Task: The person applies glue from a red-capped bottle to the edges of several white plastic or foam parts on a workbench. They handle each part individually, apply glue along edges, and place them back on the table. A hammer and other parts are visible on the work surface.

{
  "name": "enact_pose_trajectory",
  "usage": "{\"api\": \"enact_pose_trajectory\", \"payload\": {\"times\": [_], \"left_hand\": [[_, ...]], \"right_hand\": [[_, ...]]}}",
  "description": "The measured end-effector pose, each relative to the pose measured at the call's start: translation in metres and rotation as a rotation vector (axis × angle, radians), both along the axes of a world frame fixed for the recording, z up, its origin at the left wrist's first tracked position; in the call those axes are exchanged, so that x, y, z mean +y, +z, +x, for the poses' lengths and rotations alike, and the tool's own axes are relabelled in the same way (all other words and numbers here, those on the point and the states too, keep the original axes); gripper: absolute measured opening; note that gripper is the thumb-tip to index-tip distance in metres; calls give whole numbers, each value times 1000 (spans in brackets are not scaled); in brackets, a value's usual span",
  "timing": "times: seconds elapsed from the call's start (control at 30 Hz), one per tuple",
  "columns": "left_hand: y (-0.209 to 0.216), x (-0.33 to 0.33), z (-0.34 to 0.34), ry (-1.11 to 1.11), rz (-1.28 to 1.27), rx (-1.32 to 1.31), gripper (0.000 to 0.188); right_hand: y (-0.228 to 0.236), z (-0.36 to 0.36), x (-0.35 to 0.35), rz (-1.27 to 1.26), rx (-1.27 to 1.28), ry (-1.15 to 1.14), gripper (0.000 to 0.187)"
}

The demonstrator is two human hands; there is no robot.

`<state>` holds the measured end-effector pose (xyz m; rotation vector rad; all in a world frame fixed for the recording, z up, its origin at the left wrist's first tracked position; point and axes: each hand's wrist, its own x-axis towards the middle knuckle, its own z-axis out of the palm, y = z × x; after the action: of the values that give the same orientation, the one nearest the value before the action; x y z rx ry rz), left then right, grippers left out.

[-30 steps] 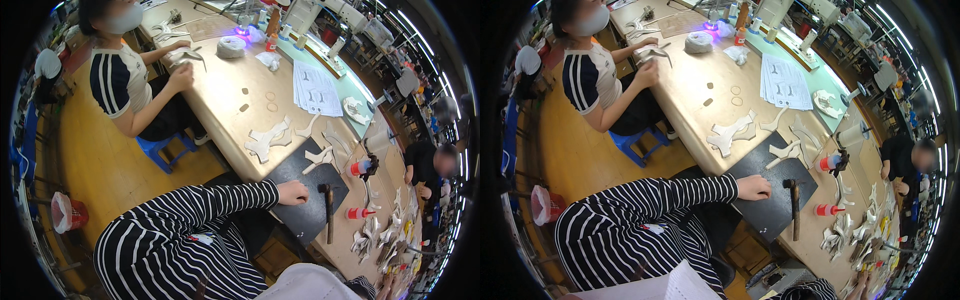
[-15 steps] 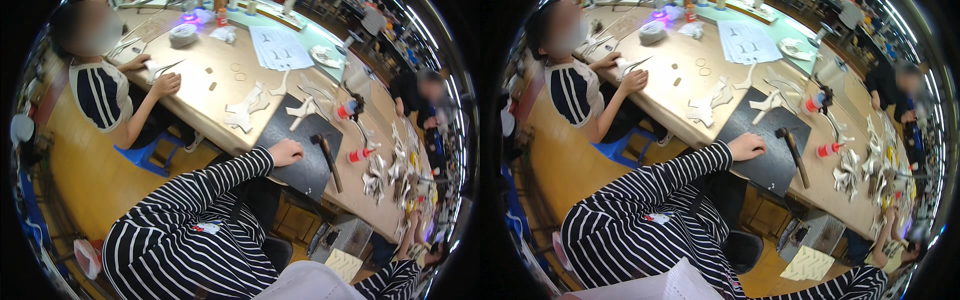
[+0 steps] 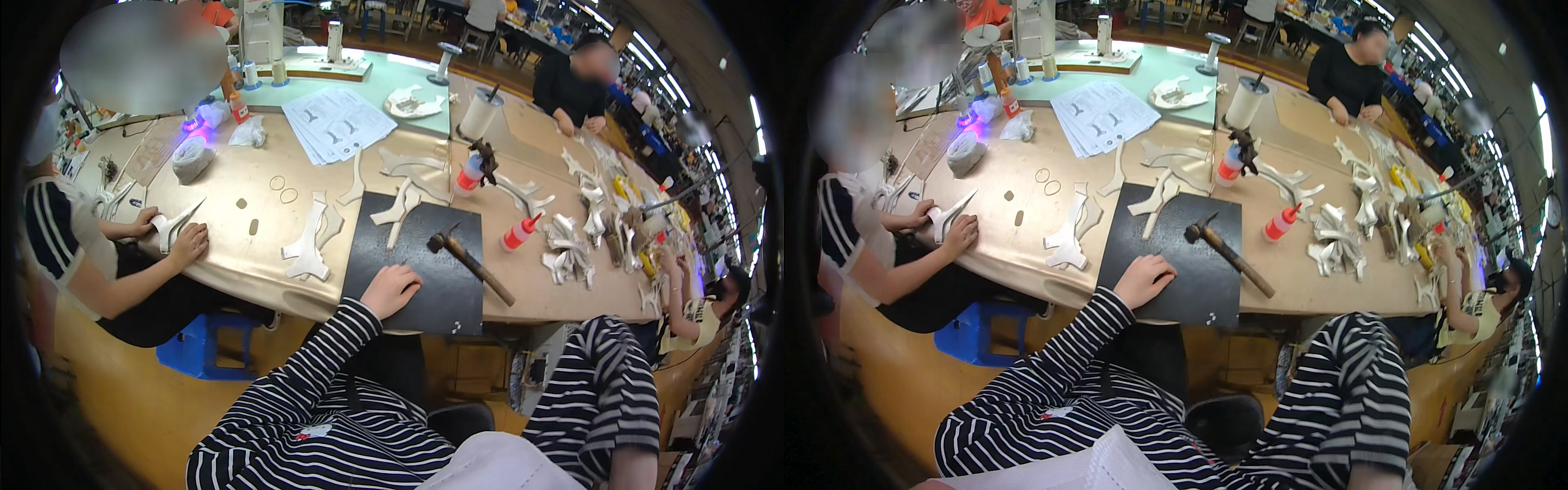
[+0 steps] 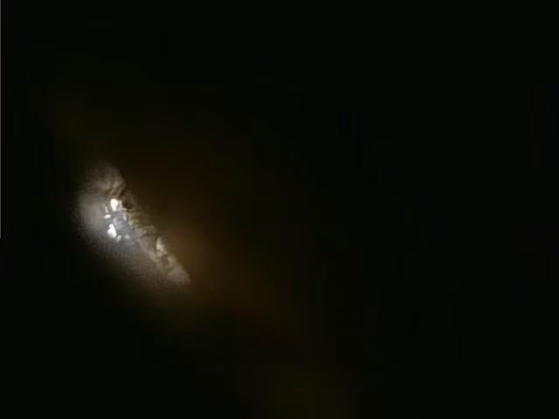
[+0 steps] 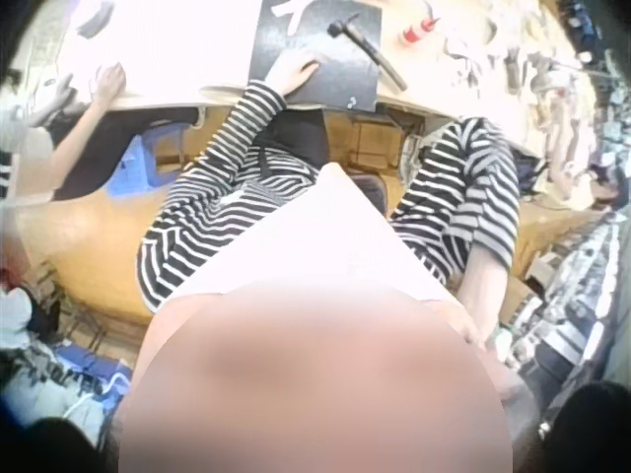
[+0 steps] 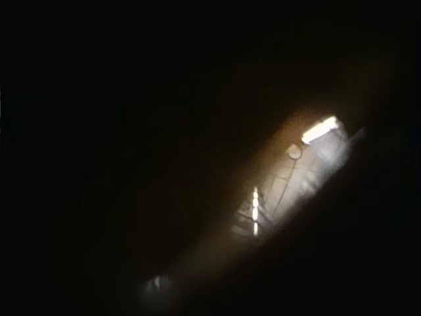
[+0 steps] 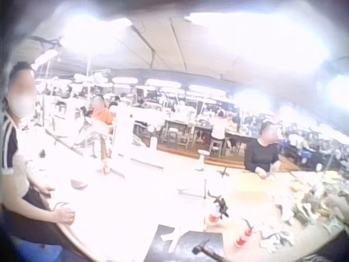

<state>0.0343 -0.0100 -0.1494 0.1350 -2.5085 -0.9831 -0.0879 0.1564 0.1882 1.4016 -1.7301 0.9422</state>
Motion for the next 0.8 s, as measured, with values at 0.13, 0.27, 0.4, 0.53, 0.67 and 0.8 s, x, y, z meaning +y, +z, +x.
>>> {"api": "enact_pose_trajectory", "payload": {"times": [0.13, 0.27, 0.4, 0.53, 0.67, 0.8], "left_hand": [[1, -1, 3, -9, 11, 33, 8], [2, 2, 1, 24, -17, -2, 8], [14, 0, -2, -11, -24, -17, 6], [25, -1, 3, -11, 224, -64, 10], [36, -20, 12, 100, 247, -6, 17], [47, -59, 38, 327, 248, 32, 16]], "right_hand": [[-80, 24, 18, -225, 38, 14, 48], [-217, -5, -15, 137, -173, -233, 50], [-301, -23, -10, 560, -106, -489, 46], [-328, -26, -5, 510, -372, -515, 34], [-330, -35, -10, 416, -488, -575, 36], [-324, -63, 0, -15, -1051, -344, 36]]}}
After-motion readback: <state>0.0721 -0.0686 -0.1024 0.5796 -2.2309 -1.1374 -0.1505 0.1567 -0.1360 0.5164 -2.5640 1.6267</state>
